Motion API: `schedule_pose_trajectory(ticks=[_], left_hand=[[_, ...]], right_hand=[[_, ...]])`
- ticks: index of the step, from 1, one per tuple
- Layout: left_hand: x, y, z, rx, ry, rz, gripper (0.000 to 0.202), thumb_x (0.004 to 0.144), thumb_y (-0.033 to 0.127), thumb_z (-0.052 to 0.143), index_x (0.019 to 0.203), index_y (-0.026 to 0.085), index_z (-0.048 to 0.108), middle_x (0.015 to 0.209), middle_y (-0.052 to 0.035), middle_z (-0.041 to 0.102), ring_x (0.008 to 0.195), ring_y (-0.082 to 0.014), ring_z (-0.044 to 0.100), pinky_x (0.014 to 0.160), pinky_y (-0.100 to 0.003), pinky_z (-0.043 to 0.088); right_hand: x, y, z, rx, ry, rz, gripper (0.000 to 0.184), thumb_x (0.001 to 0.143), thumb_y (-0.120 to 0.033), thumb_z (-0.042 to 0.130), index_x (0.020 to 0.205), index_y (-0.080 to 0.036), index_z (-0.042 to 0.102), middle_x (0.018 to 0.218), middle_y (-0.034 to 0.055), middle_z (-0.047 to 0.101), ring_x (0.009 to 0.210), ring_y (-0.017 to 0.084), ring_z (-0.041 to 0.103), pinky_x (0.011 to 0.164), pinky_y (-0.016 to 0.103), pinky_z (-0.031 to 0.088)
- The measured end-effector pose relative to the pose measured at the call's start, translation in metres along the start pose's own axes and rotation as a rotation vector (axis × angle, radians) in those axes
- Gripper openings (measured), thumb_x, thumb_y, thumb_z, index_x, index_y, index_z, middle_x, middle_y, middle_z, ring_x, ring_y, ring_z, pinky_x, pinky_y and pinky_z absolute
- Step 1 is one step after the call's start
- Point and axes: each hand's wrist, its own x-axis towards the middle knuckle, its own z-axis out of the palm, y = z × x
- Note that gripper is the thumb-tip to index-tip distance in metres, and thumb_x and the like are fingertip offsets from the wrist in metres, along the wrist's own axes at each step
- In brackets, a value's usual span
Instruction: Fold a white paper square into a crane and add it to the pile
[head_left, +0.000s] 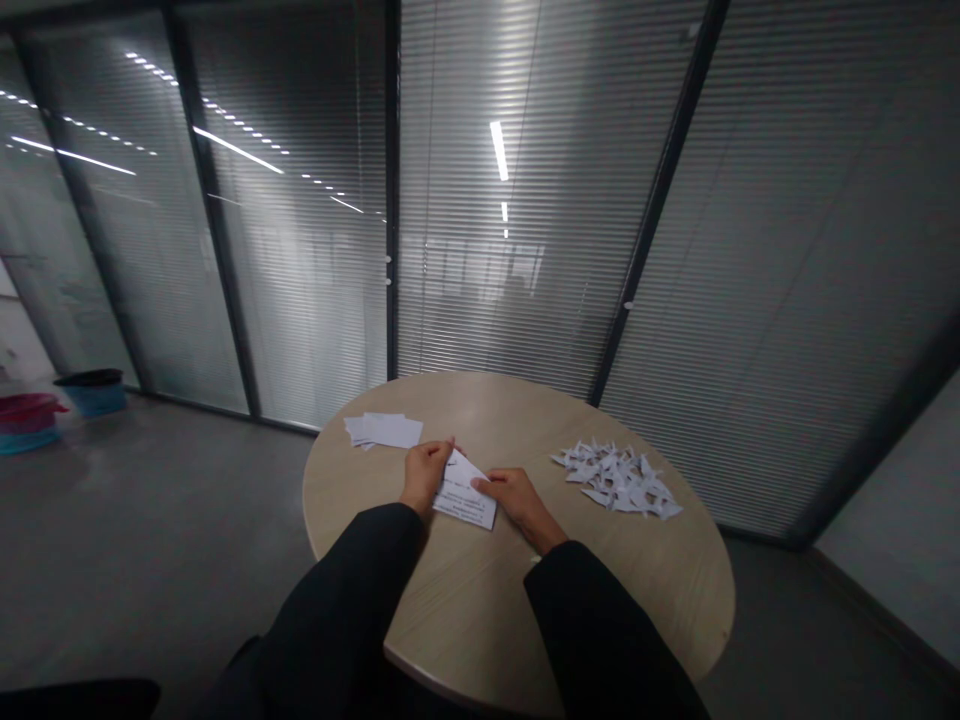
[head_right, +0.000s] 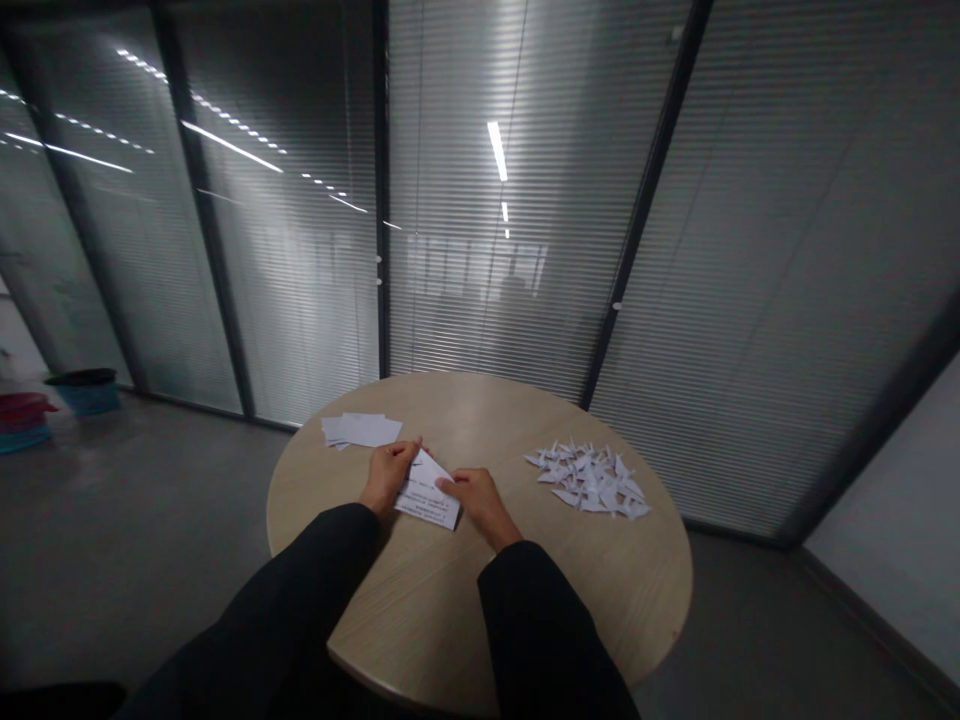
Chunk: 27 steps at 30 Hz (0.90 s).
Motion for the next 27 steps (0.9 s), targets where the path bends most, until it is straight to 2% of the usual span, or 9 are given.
schedule_pose_trajectory(ticks=[3, 5, 9, 12, 16, 23, 27], left_hand=[[0.003, -0.002, -0.001, 0.136, 0.083, 0.100, 0.040, 0.070, 0.050, 0.063, 0.051, 0.013, 0.063, 0.045, -0.0024, 0.055, 0.042, -0.0109, 0.048, 0.041, -0.021, 0.030], [0.003, -0.002, -0.001, 0.149, 0.086, 0.107, 0.043, 0.069, 0.052, 0.063, 0.049, 0.013, 0.061, 0.043, -0.0015, 0.053, 0.040, -0.0097, 0.045, 0.040, -0.020, 0.028], [-0.002, -0.001, 0.000, -0.029, -0.117, -0.061, 0.046, 0.065, 0.057, 0.063, 0.062, 0.012, 0.064, 0.046, -0.0015, 0.055, 0.040, -0.0111, 0.048, 0.039, -0.021, 0.030], [-0.005, 0.002, 0.002, -0.088, -0.230, -0.151, 0.041, 0.057, 0.051, 0.073, 0.062, 0.011, 0.062, 0.047, -0.0015, 0.056, 0.040, -0.0116, 0.050, 0.040, -0.022, 0.033], [-0.007, 0.004, 0.003, -0.056, -0.219, -0.147, 0.036, 0.051, 0.041, 0.079, 0.060, 0.011, 0.061, 0.048, -0.0026, 0.058, 0.041, -0.0117, 0.052, 0.040, -0.021, 0.034], [-0.010, 0.007, 0.003, -0.084, -0.193, -0.163, 0.035, 0.055, 0.042, 0.077, 0.058, 0.012, 0.059, 0.047, -0.0016, 0.057, 0.039, -0.0113, 0.051, 0.038, -0.022, 0.035], [-0.011, 0.007, 0.003, -0.081, -0.235, -0.169, 0.037, 0.055, 0.044, 0.077, 0.061, 0.011, 0.060, 0.049, -0.0026, 0.059, 0.041, -0.0120, 0.053, 0.039, -0.022, 0.036]], right_hand=[[0.000, -0.001, 0.001, 0.005, 0.004, -0.013, 0.027, 0.061, -0.039, 0.068, 0.062, -0.012, 0.067, 0.056, 0.0007, 0.063, 0.050, 0.013, 0.054, 0.048, 0.023, 0.037], [0.002, 0.000, 0.001, 0.000, 0.014, -0.011, 0.027, 0.060, -0.039, 0.068, 0.061, -0.012, 0.066, 0.055, 0.0008, 0.063, 0.050, 0.013, 0.053, 0.047, 0.023, 0.036], [0.004, 0.005, -0.002, 0.005, 0.038, 0.010, 0.029, 0.058, -0.040, 0.070, 0.061, -0.011, 0.066, 0.054, 0.0015, 0.062, 0.049, 0.013, 0.052, 0.047, 0.023, 0.035], [0.004, 0.008, -0.004, 0.029, 0.054, 0.025, 0.031, 0.056, -0.042, 0.071, 0.061, -0.012, 0.067, 0.054, 0.0020, 0.063, 0.050, 0.013, 0.053, 0.047, 0.024, 0.036], [0.003, 0.006, -0.005, 0.039, 0.034, 0.040, 0.031, 0.057, -0.042, 0.072, 0.062, -0.012, 0.068, 0.055, 0.0025, 0.064, 0.051, 0.014, 0.054, 0.049, 0.024, 0.037], [0.000, 0.000, -0.005, 0.040, 0.008, 0.022, 0.032, 0.059, -0.042, 0.071, 0.066, -0.011, 0.069, 0.057, 0.0026, 0.064, 0.052, 0.014, 0.054, 0.049, 0.024, 0.037], [-0.002, 0.000, -0.005, 0.059, 0.011, 0.033, 0.031, 0.058, -0.042, 0.072, 0.064, -0.011, 0.069, 0.057, 0.0025, 0.064, 0.051, 0.014, 0.054, 0.049, 0.024, 0.037]])
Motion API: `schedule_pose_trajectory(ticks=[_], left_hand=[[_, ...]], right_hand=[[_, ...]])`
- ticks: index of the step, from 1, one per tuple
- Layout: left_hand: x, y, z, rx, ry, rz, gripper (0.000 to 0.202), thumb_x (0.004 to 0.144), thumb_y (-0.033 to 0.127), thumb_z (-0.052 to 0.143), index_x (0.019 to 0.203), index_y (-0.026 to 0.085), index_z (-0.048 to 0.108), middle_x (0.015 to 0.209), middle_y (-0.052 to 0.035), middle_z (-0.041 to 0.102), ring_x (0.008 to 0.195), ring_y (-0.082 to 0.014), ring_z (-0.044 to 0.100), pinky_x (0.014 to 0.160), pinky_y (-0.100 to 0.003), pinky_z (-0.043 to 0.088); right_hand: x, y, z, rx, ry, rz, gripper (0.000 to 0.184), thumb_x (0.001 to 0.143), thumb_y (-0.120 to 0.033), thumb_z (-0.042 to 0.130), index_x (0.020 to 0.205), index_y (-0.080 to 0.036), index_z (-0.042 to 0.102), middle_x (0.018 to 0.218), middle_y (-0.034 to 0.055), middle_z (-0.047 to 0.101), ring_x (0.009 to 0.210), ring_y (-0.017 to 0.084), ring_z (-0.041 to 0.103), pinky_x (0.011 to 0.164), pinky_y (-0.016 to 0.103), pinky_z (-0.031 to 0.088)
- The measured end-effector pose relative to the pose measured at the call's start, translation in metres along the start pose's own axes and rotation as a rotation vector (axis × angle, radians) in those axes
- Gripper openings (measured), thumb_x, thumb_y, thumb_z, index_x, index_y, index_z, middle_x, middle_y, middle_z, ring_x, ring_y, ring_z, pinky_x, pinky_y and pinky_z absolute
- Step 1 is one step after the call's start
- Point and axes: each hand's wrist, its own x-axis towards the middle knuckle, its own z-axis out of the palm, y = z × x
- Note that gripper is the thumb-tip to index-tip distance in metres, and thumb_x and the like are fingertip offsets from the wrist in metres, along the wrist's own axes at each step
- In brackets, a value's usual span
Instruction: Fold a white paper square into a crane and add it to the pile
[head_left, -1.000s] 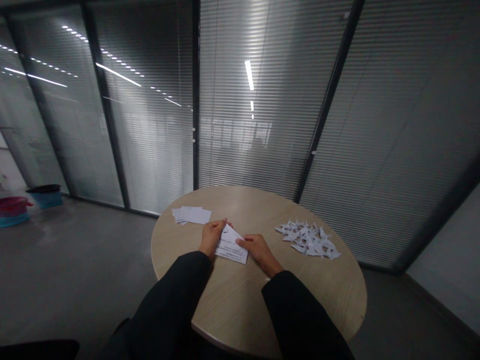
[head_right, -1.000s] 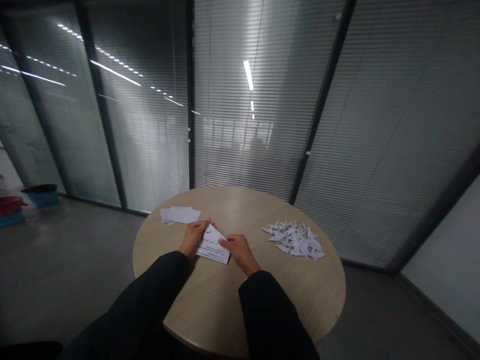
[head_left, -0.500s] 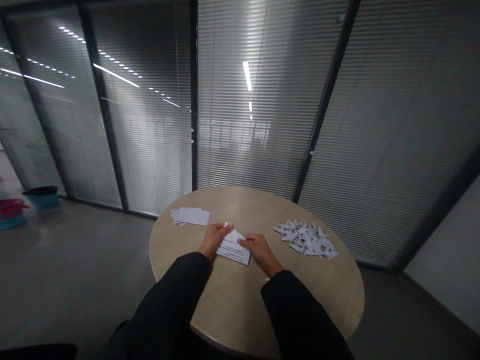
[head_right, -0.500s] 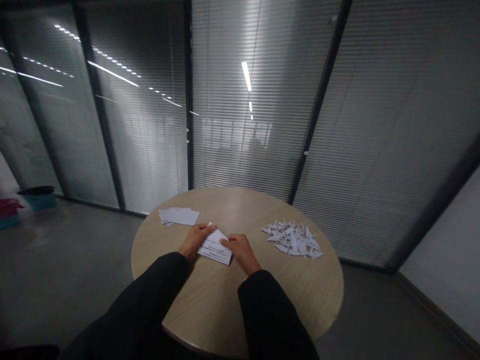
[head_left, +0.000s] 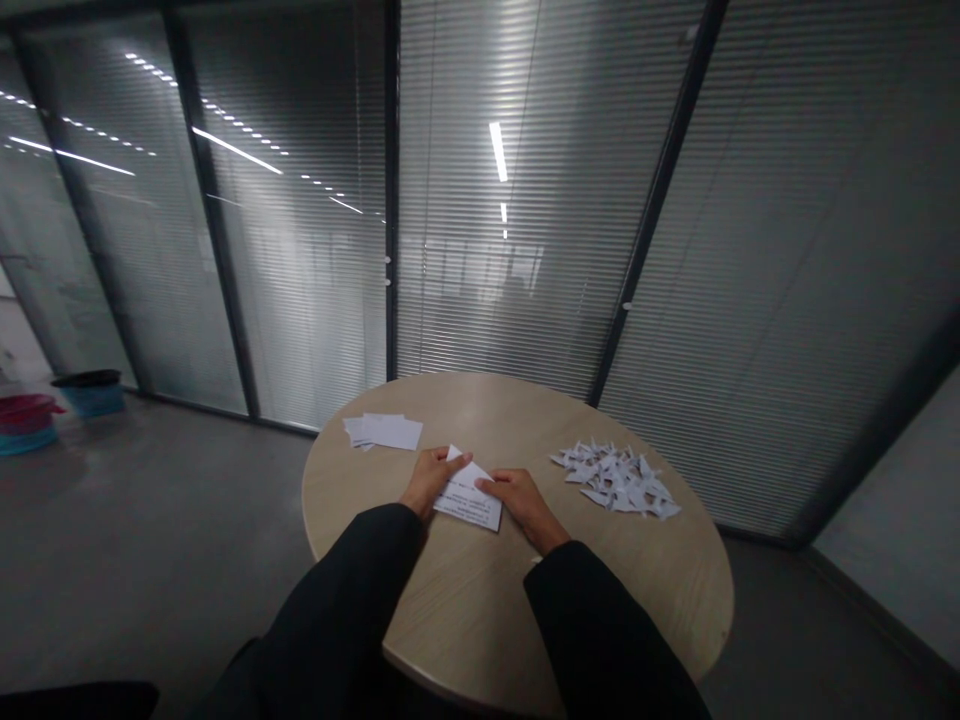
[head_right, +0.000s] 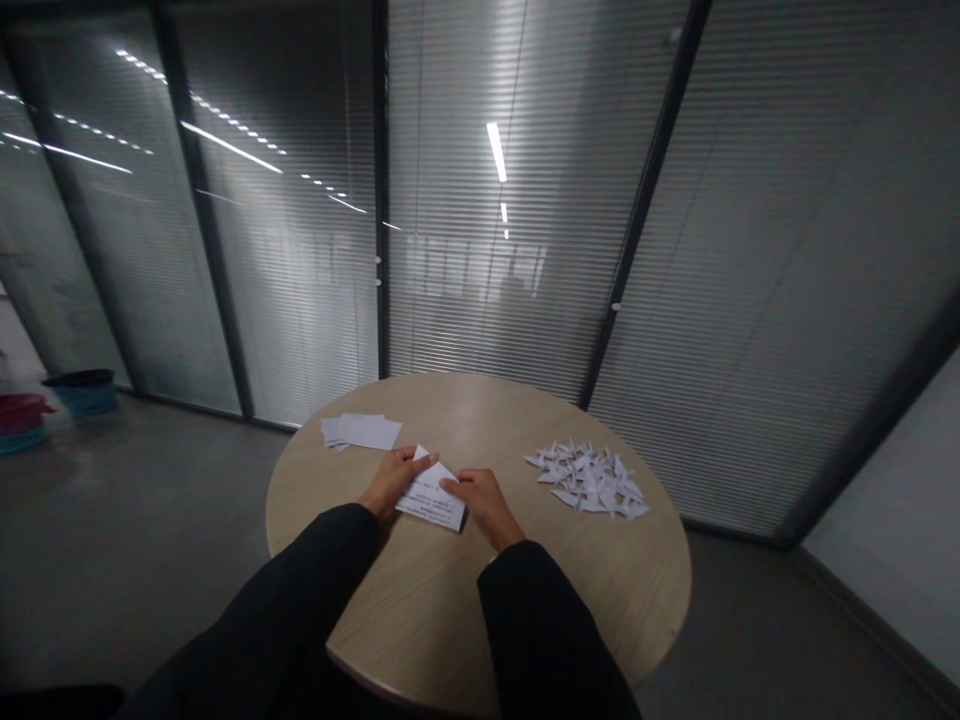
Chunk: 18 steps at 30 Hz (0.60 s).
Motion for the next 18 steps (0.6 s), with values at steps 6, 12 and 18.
schedule_pose_trajectory(ticks=[6, 12, 18], left_hand=[[0.001, 0.000, -0.001, 0.046, -0.049, -0.004, 0.039, 0.045, 0.037, 0.083, 0.063, 0.010, 0.060, 0.054, -0.0040, 0.062, 0.046, -0.0137, 0.056, 0.044, -0.023, 0.040], [0.006, -0.005, -0.003, 0.101, -0.018, 0.032, 0.035, 0.047, 0.035, 0.081, 0.059, 0.011, 0.059, 0.051, -0.0009, 0.058, 0.043, -0.0114, 0.052, 0.042, -0.022, 0.037], [0.009, -0.011, -0.003, 0.171, -0.049, 0.051, 0.032, 0.049, 0.035, 0.079, 0.061, 0.011, 0.062, 0.053, -0.0021, 0.060, 0.044, -0.0115, 0.053, 0.044, -0.022, 0.036]], right_hand=[[0.001, 0.004, 0.000, 0.007, 0.016, 0.019, 0.032, 0.057, -0.042, 0.073, 0.064, -0.011, 0.069, 0.057, 0.0025, 0.065, 0.052, 0.015, 0.055, 0.050, 0.025, 0.037], [0.003, 0.004, 0.002, -0.005, 0.004, -0.048, 0.030, 0.061, -0.044, 0.070, 0.064, -0.014, 0.066, 0.060, 0.0023, 0.065, 0.056, 0.016, 0.058, 0.053, 0.025, 0.040], [0.008, 0.007, 0.001, 0.096, 0.025, -0.079, 0.028, 0.058, -0.042, 0.072, 0.065, -0.017, 0.060, 0.061, 0.0012, 0.065, 0.059, 0.017, 0.060, 0.055, 0.026, 0.043]])
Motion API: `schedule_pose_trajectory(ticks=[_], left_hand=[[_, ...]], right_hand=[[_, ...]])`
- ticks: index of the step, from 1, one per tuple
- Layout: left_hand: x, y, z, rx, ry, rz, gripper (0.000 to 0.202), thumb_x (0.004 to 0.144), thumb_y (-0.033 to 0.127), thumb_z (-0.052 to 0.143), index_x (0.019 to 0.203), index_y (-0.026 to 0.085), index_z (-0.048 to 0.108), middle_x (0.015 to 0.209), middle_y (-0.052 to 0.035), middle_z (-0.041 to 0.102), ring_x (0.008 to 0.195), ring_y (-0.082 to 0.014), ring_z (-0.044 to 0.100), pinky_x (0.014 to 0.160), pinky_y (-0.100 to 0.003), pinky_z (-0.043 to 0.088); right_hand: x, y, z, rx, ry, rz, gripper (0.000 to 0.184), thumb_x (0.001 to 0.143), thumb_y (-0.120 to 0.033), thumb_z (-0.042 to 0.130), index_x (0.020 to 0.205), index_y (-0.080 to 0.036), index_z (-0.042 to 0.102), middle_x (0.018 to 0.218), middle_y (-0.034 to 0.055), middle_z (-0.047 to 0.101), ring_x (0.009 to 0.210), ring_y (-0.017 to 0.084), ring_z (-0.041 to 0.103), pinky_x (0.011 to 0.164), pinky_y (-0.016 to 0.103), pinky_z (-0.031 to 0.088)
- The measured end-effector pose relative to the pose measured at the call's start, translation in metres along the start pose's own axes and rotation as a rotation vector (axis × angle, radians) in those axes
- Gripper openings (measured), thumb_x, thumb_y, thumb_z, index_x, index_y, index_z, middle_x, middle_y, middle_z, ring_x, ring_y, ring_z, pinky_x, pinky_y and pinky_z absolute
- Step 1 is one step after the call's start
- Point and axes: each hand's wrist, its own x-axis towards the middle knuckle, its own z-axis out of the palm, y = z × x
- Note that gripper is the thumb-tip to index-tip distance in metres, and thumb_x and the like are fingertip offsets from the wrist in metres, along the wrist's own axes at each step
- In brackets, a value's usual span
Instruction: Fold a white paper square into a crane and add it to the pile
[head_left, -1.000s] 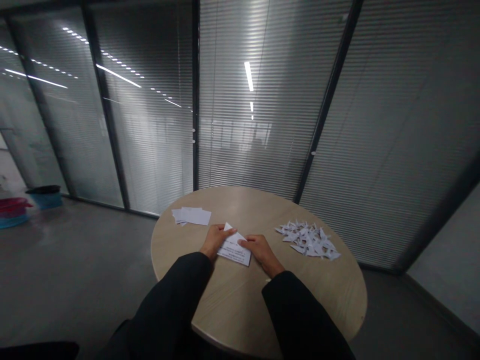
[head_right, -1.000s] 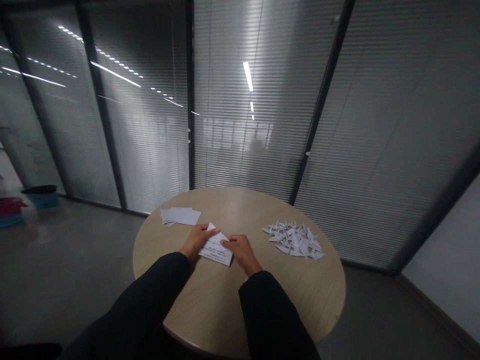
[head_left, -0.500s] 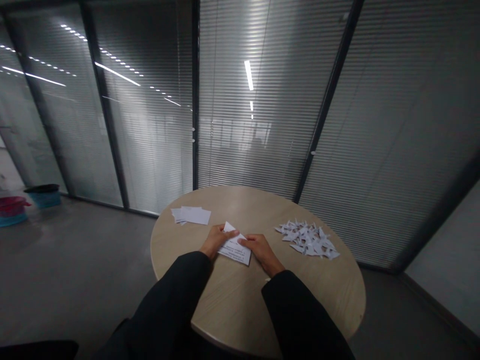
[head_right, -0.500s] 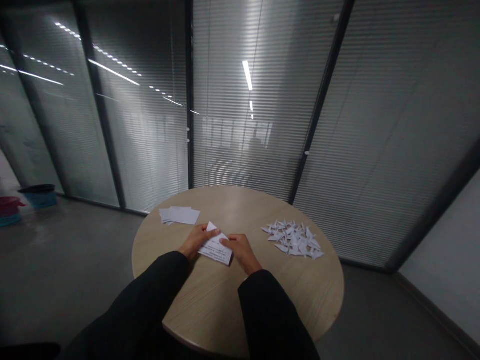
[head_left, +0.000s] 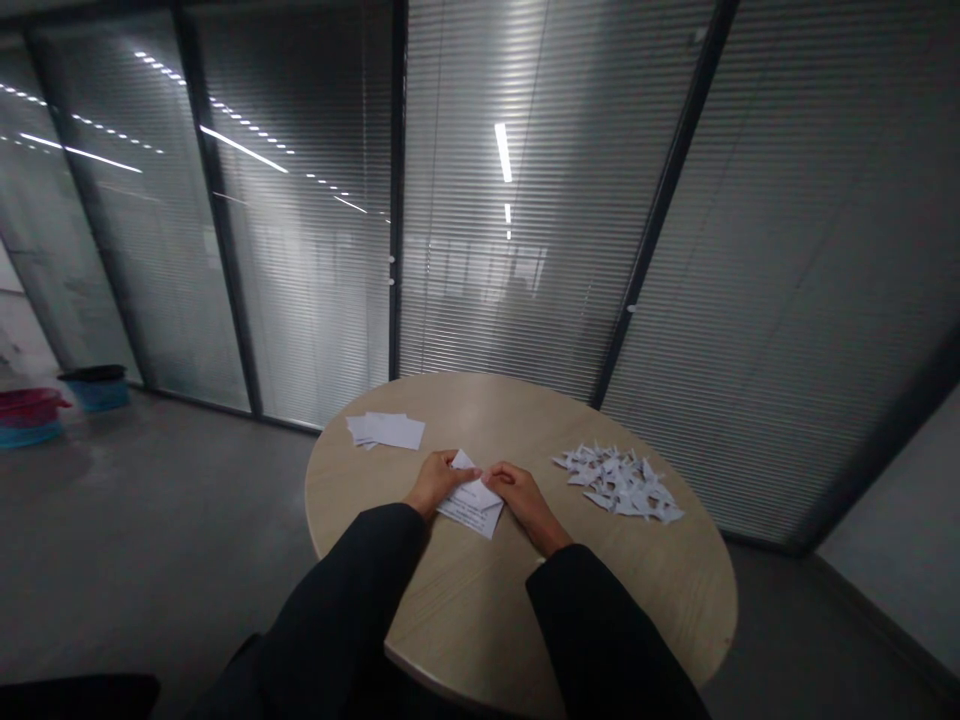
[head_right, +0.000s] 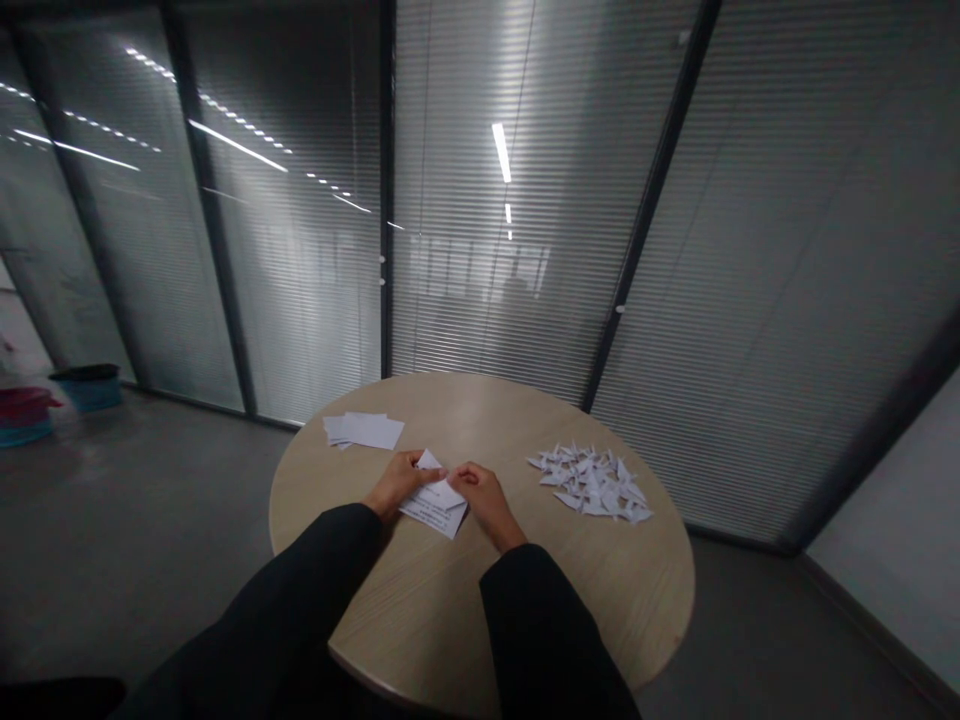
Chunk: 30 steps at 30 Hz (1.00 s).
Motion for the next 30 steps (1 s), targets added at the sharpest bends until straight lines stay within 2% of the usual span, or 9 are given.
schedule_pose_trajectory(ticks=[7, 12, 20, 30], left_hand=[[-0.004, 0.004, 0.000, -0.042, -0.054, -0.068, 0.039, 0.049, 0.040, 0.080, 0.068, 0.008, 0.068, 0.058, -0.0069, 0.065, 0.047, -0.0136, 0.056, 0.046, -0.023, 0.039], [-0.005, 0.004, 0.000, -0.053, -0.042, -0.064, 0.037, 0.051, 0.042, 0.079, 0.062, 0.009, 0.067, 0.053, -0.0063, 0.063, 0.044, -0.0124, 0.054, 0.044, -0.023, 0.037], [-0.002, 0.002, 0.000, -0.006, -0.033, -0.062, 0.036, 0.051, 0.040, 0.079, 0.062, 0.008, 0.066, 0.052, -0.0055, 0.062, 0.043, -0.0124, 0.053, 0.043, -0.022, 0.035], [-0.008, 0.013, -0.002, -0.205, -0.011, -0.082, 0.035, 0.052, 0.039, 0.079, 0.066, 0.009, 0.065, 0.053, -0.0055, 0.063, 0.042, -0.0130, 0.055, 0.042, -0.022, 0.038]], right_hand=[[0.005, 0.009, -0.005, -0.024, -0.005, -0.020, 0.030, 0.056, -0.042, 0.074, 0.064, -0.016, 0.060, 0.061, 0.0016, 0.065, 0.058, 0.016, 0.059, 0.055, 0.026, 0.042], [0.004, 0.006, -0.004, -0.044, -0.020, -0.012, 0.032, 0.057, -0.044, 0.073, 0.065, -0.016, 0.060, 0.062, 0.0021, 0.065, 0.059, 0.017, 0.060, 0.056, 0.027, 0.043], [-0.001, 0.001, -0.002, -0.116, -0.082, -0.040, 0.028, 0.065, -0.044, 0.066, 0.064, -0.017, 0.058, 0.060, -0.0002, 0.062, 0.057, 0.015, 0.056, 0.054, 0.024, 0.039], [-0.001, -0.008, 0.000, -0.108, -0.059, -0.106, 0.023, 0.066, -0.039, 0.064, 0.064, -0.017, 0.059, 0.062, -0.0005, 0.061, 0.061, 0.015, 0.055, 0.058, 0.025, 0.039]])
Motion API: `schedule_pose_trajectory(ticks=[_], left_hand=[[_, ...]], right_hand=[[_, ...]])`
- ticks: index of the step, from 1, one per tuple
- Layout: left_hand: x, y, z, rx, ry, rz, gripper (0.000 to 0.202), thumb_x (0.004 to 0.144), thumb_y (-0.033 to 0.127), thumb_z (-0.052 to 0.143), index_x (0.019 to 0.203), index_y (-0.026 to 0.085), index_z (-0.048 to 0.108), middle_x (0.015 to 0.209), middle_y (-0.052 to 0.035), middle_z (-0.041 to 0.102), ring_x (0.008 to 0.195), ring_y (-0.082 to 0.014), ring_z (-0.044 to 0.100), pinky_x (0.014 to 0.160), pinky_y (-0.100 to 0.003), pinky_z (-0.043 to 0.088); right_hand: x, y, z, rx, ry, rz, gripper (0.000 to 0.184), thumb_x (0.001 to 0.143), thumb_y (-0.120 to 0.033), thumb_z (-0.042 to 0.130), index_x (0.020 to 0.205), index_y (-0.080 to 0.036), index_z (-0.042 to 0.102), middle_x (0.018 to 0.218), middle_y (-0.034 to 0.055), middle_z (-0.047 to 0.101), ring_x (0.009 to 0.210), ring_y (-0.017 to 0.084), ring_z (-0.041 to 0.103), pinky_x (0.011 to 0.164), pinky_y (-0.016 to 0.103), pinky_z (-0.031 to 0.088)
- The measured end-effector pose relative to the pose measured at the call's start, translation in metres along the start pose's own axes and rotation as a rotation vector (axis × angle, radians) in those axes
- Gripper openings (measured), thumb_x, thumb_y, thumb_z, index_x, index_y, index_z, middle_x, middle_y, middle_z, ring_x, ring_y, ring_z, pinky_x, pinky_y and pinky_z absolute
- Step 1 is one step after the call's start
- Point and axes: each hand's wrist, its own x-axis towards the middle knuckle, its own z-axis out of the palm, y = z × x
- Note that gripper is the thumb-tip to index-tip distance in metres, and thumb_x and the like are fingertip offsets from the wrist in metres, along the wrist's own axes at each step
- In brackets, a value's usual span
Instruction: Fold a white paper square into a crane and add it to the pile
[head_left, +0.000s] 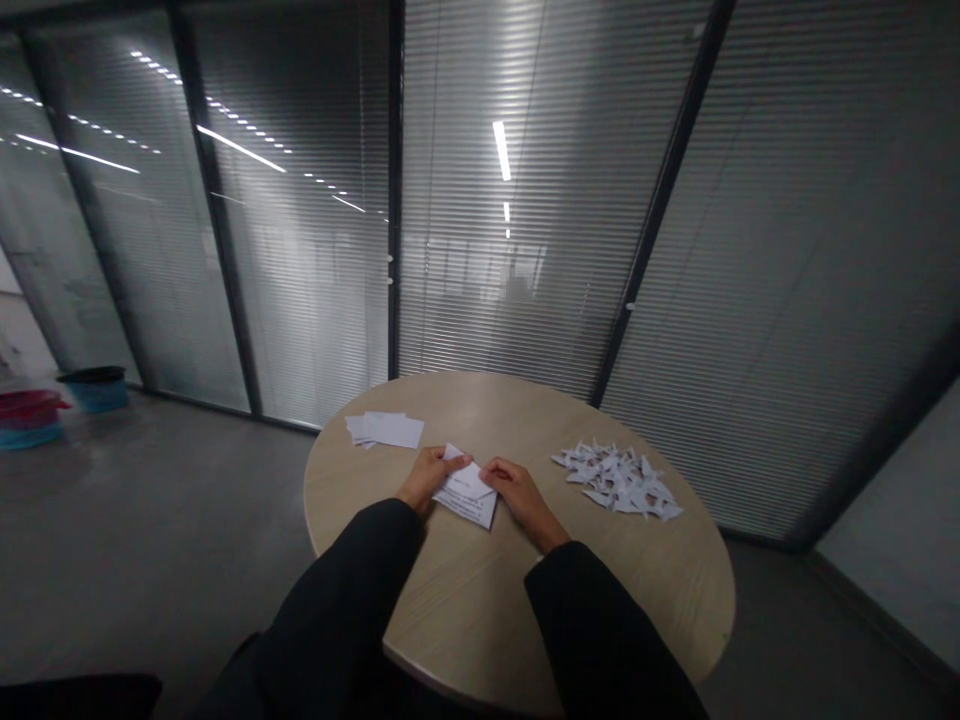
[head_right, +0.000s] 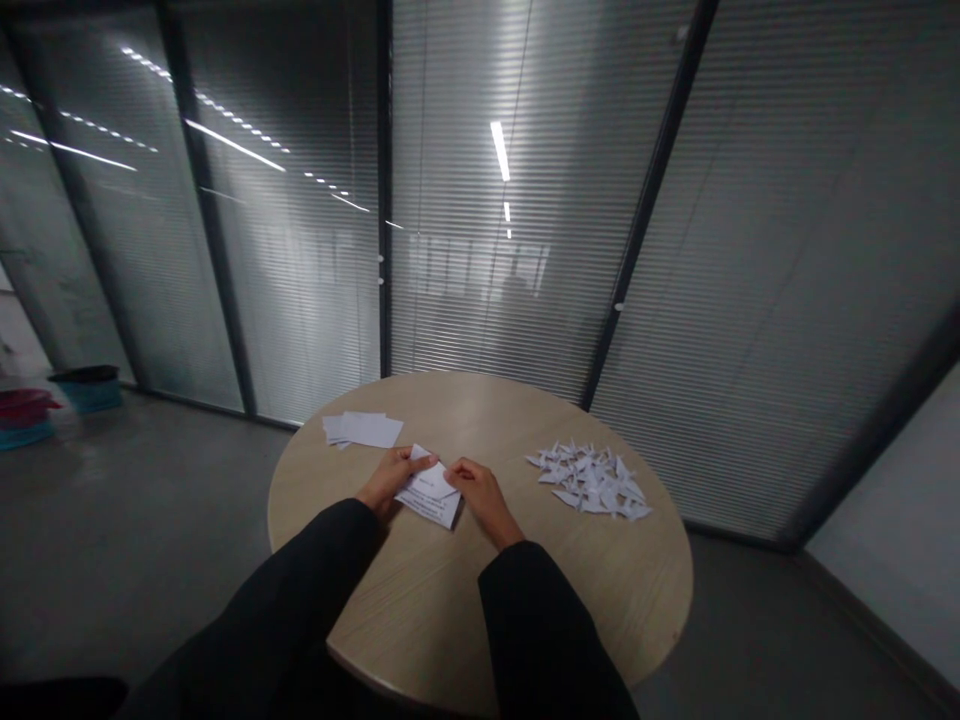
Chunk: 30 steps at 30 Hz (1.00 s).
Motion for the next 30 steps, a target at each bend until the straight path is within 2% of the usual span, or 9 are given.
schedule_pose_trajectory(ticks=[4, 7, 10, 13, 15, 18, 21, 25, 30], left_hand=[[0.005, -0.002, -0.004, -0.023, 0.021, 0.007, 0.037, 0.051, 0.039, 0.079, 0.066, 0.009, 0.065, 0.055, -0.0064, 0.064, 0.044, -0.0144, 0.056, 0.042, -0.023, 0.040], [0.013, -0.004, -0.011, -0.070, 0.137, 0.057, 0.036, 0.051, 0.039, 0.079, 0.063, 0.010, 0.062, 0.054, -0.0060, 0.064, 0.045, -0.0152, 0.058, 0.044, -0.024, 0.042], [0.017, -0.006, -0.016, -0.067, 0.242, 0.088, 0.036, 0.051, 0.038, 0.079, 0.063, 0.010, 0.062, 0.051, -0.0034, 0.061, 0.043, -0.0135, 0.055, 0.043, -0.023, 0.040], [0.015, -0.007, -0.011, -0.005, 0.170, 0.071, 0.036, 0.053, 0.041, 0.078, 0.063, 0.011, 0.062, 0.055, -0.0050, 0.063, 0.046, -0.0147, 0.057, 0.044, -0.024, 0.041], [0.011, -0.006, -0.006, 0.030, 0.113, 0.077, 0.036, 0.054, 0.042, 0.078, 0.065, 0.011, 0.063, 0.053, -0.0036, 0.061, 0.043, -0.0124, 0.054, 0.042, -0.022, 0.038], [0.006, -0.005, 0.000, 0.063, 0.061, 0.109, 0.036, 0.053, 0.042, 0.078, 0.064, 0.011, 0.064, 0.051, -0.0013, 0.058, 0.041, -0.0099, 0.050, 0.041, -0.021, 0.035], [0.004, -0.004, 0.002, 0.092, 0.025, 0.117, 0.036, 0.052, 0.041, 0.079, 0.063, 0.010, 0.064, 0.050, -0.0010, 0.058, 0.042, -0.0099, 0.050, 0.042, -0.021, 0.034], [0.006, -0.005, 0.002, 0.091, 0.042, 0.096, 0.037, 0.055, 0.046, 0.076, 0.060, 0.011, 0.063, 0.048, -0.0016, 0.057, 0.040, -0.0105, 0.050, 0.041, -0.021, 0.033], [0.004, -0.004, 0.003, -0.011, -0.010, 0.080, 0.046, 0.060, 0.054, 0.070, 0.069, 0.009, 0.067, 0.056, -0.0072, 0.064, 0.047, -0.0150, 0.057, 0.046, -0.024, 0.040]], right_hand=[[-0.002, -0.005, -0.001, -0.020, 0.041, 0.007, 0.020, 0.064, -0.037, 0.064, 0.063, -0.018, 0.060, 0.061, -0.0004, 0.061, 0.060, 0.015, 0.055, 0.057, 0.025, 0.040], [-0.004, -0.007, -0.010, -0.009, 0.103, 0.035, 0.018, 0.066, -0.034, 0.060, 0.059, -0.018, 0.058, 0.057, 0.0005, 0.059, 0.058, 0.016, 0.055, 0.057, 0.026, 0.042], [-0.006, -0.009, -0.018, 0.031, 0.242, 0.019, 0.022, 0.070, -0.037, 0.057, 0.056, -0.019, 0.054, 0.054, 0.0006, 0.056, 0.058, 0.016, 0.056, 0.058, 0.026, 0.044], [-0.006, -0.009, -0.015, 0.112, 0.274, 0.032, 0.025, 0.069, -0.044, 0.061, 0.070, -0.019, 0.058, 0.066, 0.0020, 0.061, 0.067, 0.017, 0.059, 0.061, 0.026, 0.046], [-0.005, -0.007, -0.007, 0.118, 0.205, 0.049, 0.033, 0.064, -0.047, 0.067, 0.081, -0.019, 0.061, 0.074, 0.0032, 0.065, 0.072, 0.018, 0.061, 0.063, 0.027, 0.046], [-0.003, 0.000, 0.004, 0.074, 0.037, 0.091, 0.039, 0.060, -0.053, 0.069, 0.068, -0.016, 0.062, 0.066, 0.0042, 0.065, 0.065, 0.018, 0.060, 0.059, 0.027, 0.044], [-0.002, 0.007, 0.005, 0.047, 0.041, 0.129, 0.041, 0.058, -0.055, 0.069, 0.063, -0.015, 0.063, 0.058, 0.0024, 0.064, 0.056, 0.017, 0.057, 0.053, 0.027, 0.041], [-0.002, 0.010, -0.001, 0.013, 0.036, 0.118, 0.039, 0.058, -0.053, 0.070, 0.064, -0.014, 0.068, 0.058, 0.0023, 0.065, 0.055, 0.017, 0.057, 0.053, 0.026, 0.041], [-0.004, 0.003, -0.002, 0.030, 0.043, 0.132, 0.040, 0.058, -0.052, 0.072, 0.066, -0.013, 0.071, 0.061, 0.0045, 0.068, 0.056, 0.018, 0.058, 0.053, 0.027, 0.042]])
